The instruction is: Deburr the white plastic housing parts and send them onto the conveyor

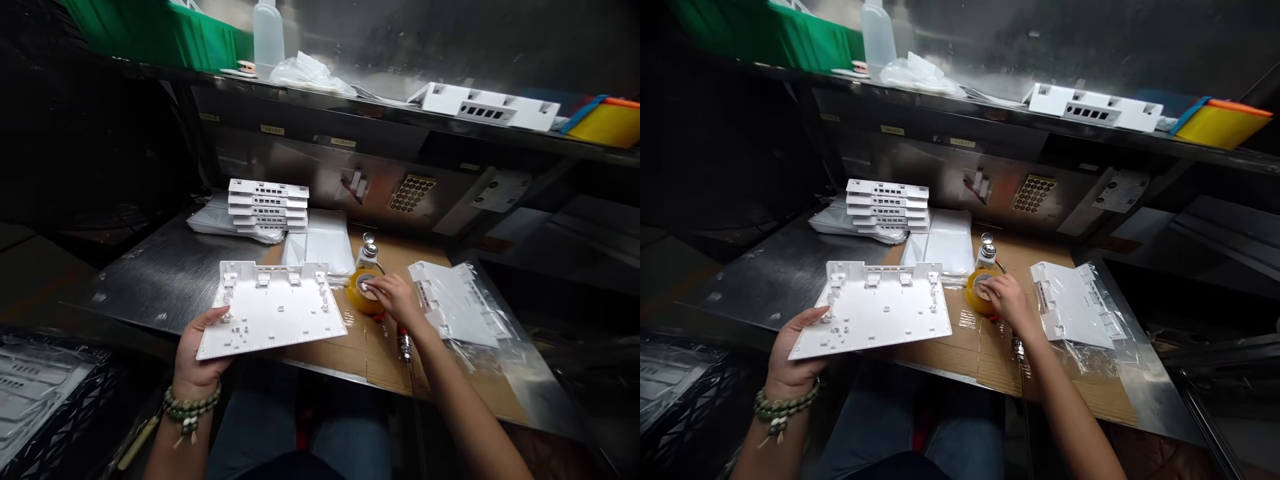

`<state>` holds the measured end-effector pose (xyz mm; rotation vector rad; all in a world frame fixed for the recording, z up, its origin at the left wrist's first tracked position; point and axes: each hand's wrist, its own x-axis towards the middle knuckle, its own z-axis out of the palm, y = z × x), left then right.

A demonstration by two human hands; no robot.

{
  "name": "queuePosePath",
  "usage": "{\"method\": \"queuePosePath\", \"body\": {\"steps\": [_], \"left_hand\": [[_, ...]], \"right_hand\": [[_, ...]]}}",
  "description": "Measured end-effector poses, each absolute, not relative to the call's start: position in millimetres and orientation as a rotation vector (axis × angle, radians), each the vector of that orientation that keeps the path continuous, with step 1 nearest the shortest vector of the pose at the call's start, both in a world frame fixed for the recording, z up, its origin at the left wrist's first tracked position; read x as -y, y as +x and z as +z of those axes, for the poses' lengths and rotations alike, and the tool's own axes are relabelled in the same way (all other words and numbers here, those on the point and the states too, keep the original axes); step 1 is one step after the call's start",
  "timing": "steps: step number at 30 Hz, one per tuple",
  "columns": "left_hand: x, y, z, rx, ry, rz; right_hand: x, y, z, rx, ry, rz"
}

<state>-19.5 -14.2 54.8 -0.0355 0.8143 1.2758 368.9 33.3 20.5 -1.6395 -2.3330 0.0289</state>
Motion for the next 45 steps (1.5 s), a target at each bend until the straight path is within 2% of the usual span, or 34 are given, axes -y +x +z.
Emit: {"method": "queuePosePath", "body": {"steps": [5,12,21,32,35,41,45], "left_hand": [[13,-21,68,-0.791,-0.066,1.297],[12,-20,68,-0.844,-0.038,1.294],[1,8,85,-0.803,-0.023,1.348],[-4,33,96,-0.642,0.001,1.319],[-3,36,94,-0.619,0.013,1.298],[3,54,92,-0.565,0.121,1.421],[10,64,92,-0.524,0.302,1.560]], "right_hand": [[-82,373,16,2.444,-1.855,0.000],[-76,375,19,2.519,-1.894,0.047],[-113,384,65,2.119,-2.007,-0.182],[-123,361,81,2.053,-2.153,-0.224],[-93,345,89,1.904,-1.952,-0.088],[20,242,93,1.923,-1.025,0.532],[62,189,82,1.843,-0.891,0.584]]}}
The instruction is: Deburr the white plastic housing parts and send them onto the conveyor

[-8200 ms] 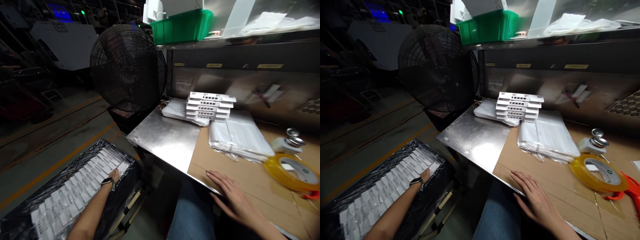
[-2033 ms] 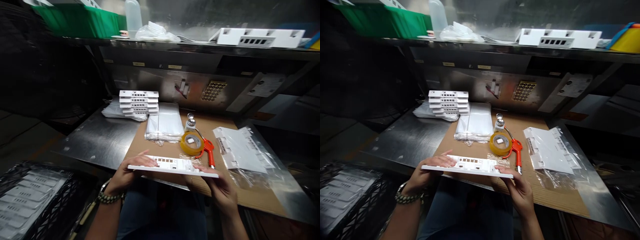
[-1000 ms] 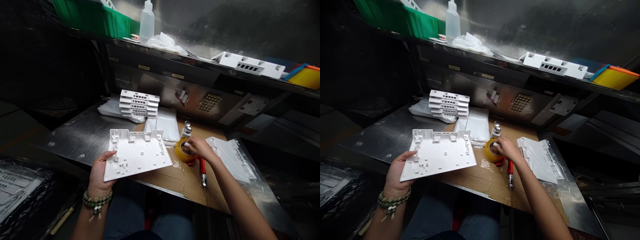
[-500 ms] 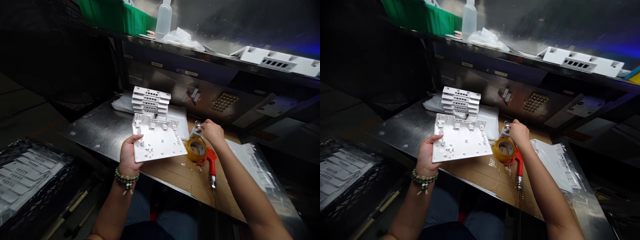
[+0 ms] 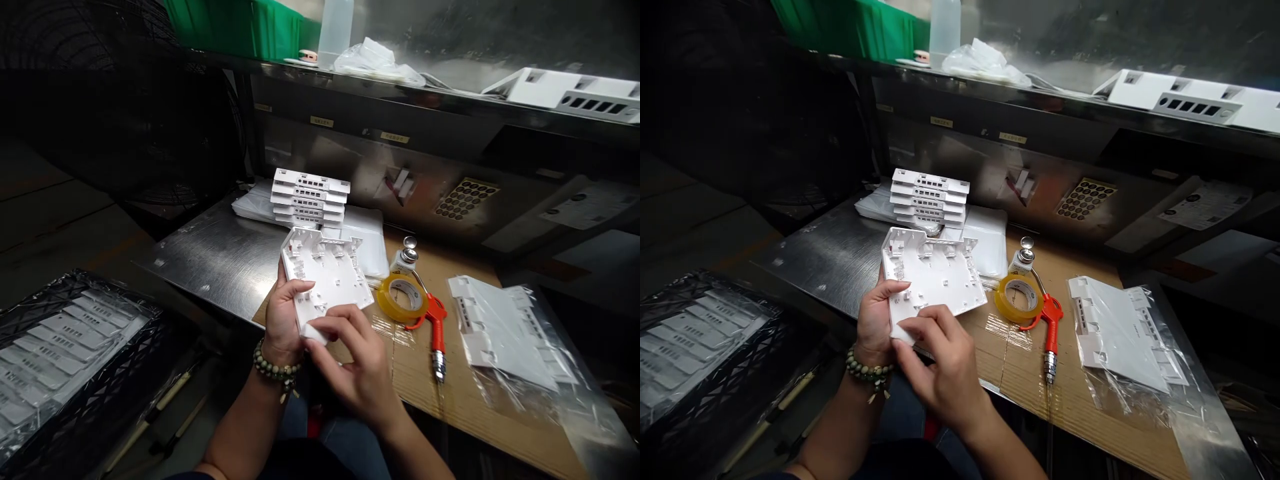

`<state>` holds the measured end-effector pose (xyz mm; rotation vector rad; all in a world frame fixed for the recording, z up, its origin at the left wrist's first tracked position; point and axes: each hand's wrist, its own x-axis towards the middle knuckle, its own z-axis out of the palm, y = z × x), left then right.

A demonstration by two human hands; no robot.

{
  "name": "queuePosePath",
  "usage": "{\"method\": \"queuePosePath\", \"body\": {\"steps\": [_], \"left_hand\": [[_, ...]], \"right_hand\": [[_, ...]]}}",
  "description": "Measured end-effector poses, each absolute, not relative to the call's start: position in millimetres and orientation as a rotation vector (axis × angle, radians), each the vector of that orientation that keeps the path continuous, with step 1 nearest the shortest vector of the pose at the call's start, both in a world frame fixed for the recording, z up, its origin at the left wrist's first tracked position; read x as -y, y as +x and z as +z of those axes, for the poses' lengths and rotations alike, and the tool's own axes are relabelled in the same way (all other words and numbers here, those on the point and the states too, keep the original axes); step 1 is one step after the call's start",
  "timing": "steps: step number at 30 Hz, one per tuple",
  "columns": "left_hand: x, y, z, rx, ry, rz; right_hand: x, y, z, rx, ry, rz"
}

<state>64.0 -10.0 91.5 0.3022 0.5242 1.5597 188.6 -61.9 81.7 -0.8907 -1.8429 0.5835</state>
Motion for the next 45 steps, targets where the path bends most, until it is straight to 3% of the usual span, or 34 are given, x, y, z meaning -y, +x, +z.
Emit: {"method": "queuePosePath", "body": {"steps": [23,27,33,45], "left_hand": [[15,65,90,-0.603,0.173,1.530],[12,47,88,-0.665,0.073,1.484],[16,-3,68,-0.630,0.172,1.449],[26,-13,45,-0.564,0.272,1.490]], "right_hand": [[74,184,69,1.799,-0.914,0.427],[64,217,61,1.701,-1.060,0.412],[52,287,52,1.364,-1.348,0.120],[61,277,37,1.530,-1.316,0.229]]}}
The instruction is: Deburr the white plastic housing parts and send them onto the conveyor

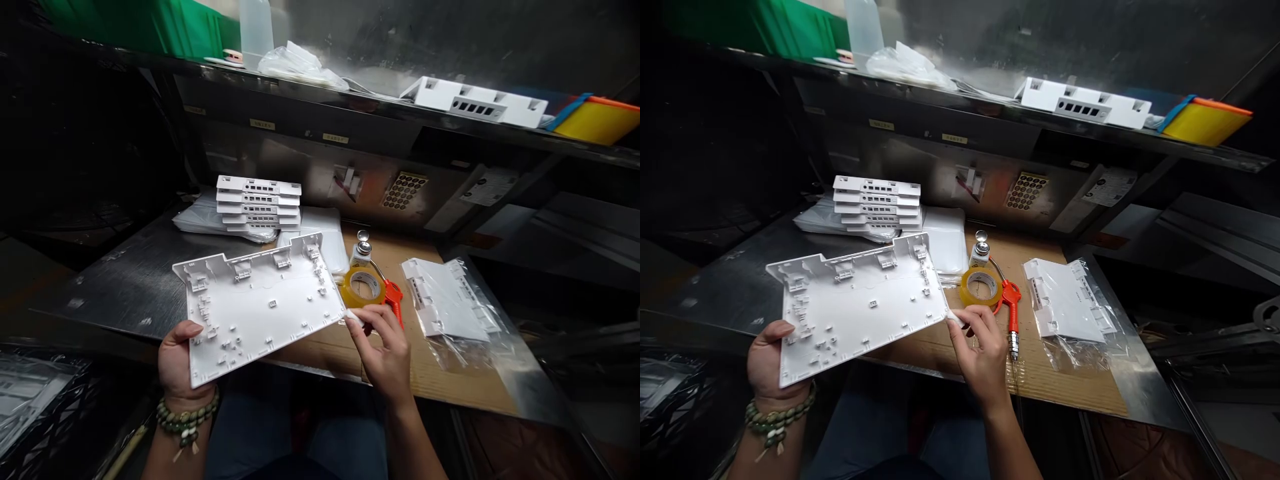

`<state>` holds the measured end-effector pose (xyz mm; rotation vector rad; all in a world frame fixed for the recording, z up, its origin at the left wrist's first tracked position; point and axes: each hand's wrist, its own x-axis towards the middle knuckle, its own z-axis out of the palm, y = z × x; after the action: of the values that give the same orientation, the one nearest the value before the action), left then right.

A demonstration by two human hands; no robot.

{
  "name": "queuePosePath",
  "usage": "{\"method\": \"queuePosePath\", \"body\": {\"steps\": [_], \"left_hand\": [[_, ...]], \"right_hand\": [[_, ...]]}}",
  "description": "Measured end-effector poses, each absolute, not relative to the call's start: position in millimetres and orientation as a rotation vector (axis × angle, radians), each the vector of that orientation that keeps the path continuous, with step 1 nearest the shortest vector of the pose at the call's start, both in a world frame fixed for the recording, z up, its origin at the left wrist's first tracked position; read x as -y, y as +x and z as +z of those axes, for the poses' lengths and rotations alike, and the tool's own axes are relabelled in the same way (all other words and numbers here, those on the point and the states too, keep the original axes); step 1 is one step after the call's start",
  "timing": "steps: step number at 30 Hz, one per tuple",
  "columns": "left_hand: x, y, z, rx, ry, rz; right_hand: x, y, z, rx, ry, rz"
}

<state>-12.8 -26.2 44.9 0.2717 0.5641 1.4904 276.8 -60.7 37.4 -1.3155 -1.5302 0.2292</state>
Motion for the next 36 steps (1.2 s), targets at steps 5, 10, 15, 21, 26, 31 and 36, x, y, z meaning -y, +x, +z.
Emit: {"method": "queuePosePath", "body": {"steps": [5,10,15,21,26,31,36], "left_hand": [[27,-14,40,-0.604,0.332,1.498],[27,-24,31,-0.553,0.367,1.452],[25,-34,21,-0.100,0.509,1.277],[37,-44,8,-0.060,0.426,1.163],[45,-55,-6,-0.288,0.441,1.136],[46,-39,12,-0.241,0.476,1.130],[46,-23,23,-0.231,0.386,1.178]], "right_hand": [[63,275,38,1.526,-1.307,0.232],[62,277,32,1.569,-1.312,0.231],[43,292,42,1.470,-1.336,0.165],[20,278,93,1.372,-1.198,0.142],[5,262,97,1.402,-1.154,0.133],[2,263,86,1.375,-1.185,0.152],[2,270,79,1.361,-1.211,0.131]]}}
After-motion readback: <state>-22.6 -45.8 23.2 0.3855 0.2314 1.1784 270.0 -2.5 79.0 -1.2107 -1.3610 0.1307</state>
